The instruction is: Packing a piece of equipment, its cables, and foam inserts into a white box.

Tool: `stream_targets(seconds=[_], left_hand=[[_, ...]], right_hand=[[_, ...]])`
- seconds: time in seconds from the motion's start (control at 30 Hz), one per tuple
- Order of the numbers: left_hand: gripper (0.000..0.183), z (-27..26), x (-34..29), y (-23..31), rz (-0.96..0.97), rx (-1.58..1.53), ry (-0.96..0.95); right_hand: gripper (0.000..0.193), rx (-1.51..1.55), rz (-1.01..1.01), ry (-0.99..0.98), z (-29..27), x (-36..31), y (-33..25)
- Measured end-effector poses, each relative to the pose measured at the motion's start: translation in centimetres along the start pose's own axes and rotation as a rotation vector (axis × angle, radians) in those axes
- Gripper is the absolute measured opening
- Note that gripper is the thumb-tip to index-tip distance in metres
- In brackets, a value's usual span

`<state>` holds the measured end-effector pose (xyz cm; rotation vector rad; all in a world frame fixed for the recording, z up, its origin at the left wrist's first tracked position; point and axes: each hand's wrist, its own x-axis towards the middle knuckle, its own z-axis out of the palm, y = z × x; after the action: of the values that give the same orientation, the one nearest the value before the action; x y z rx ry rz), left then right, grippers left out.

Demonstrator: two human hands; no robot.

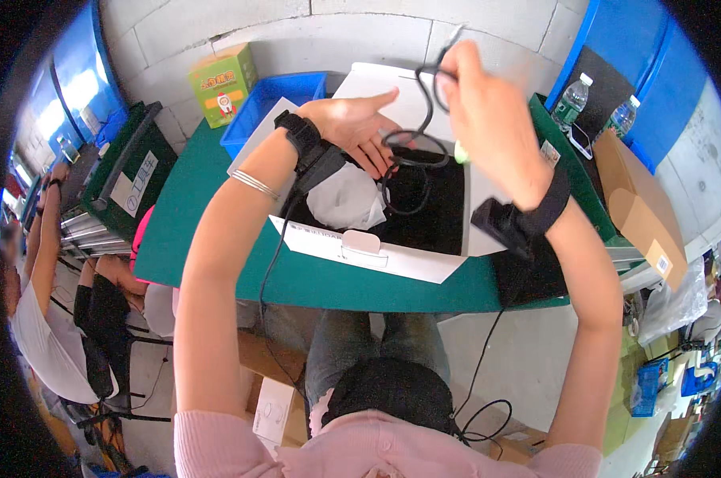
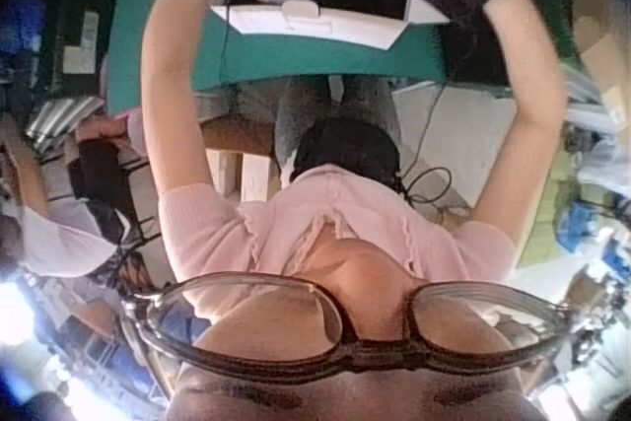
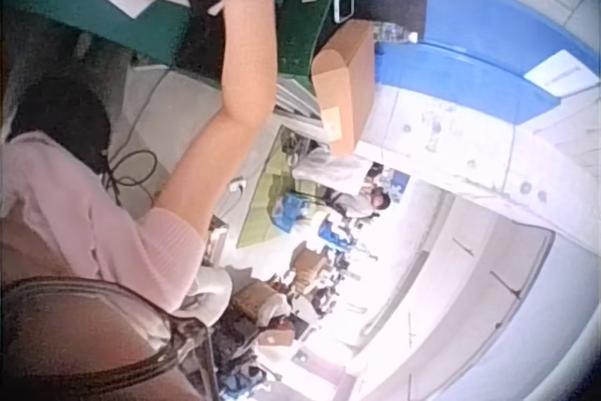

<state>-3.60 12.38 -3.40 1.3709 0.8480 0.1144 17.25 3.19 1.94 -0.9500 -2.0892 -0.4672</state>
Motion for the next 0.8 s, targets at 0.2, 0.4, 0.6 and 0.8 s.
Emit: stream_targets(seconds=[0.2,0.4,0.6,0.8], left_hand=[[0.053,-0.2,2.5,-0.4,-0.032,0.321,-0.147],[0.038,-0.8,3.0,-1.1,0.039,0.288,-0.2],[0.046,-1.6,3.4,-2.6,0.116,0.19,-0.224],[0.045,-2.0,3.5,-3.2,0.151,0.214,-0.2]], right_hand=[[0.022,0.104,-0.086,-0.134,1.6,-3.3,-0.8],[0.024,0.237,0.093,-0.12,2.9,-4.2,0.1],[0.025,0.241,0.23,0.164,1.7,-4.5,2.1],[0.021,0.29,0.417,-0.386,-2.4,-4.8,2.9]])
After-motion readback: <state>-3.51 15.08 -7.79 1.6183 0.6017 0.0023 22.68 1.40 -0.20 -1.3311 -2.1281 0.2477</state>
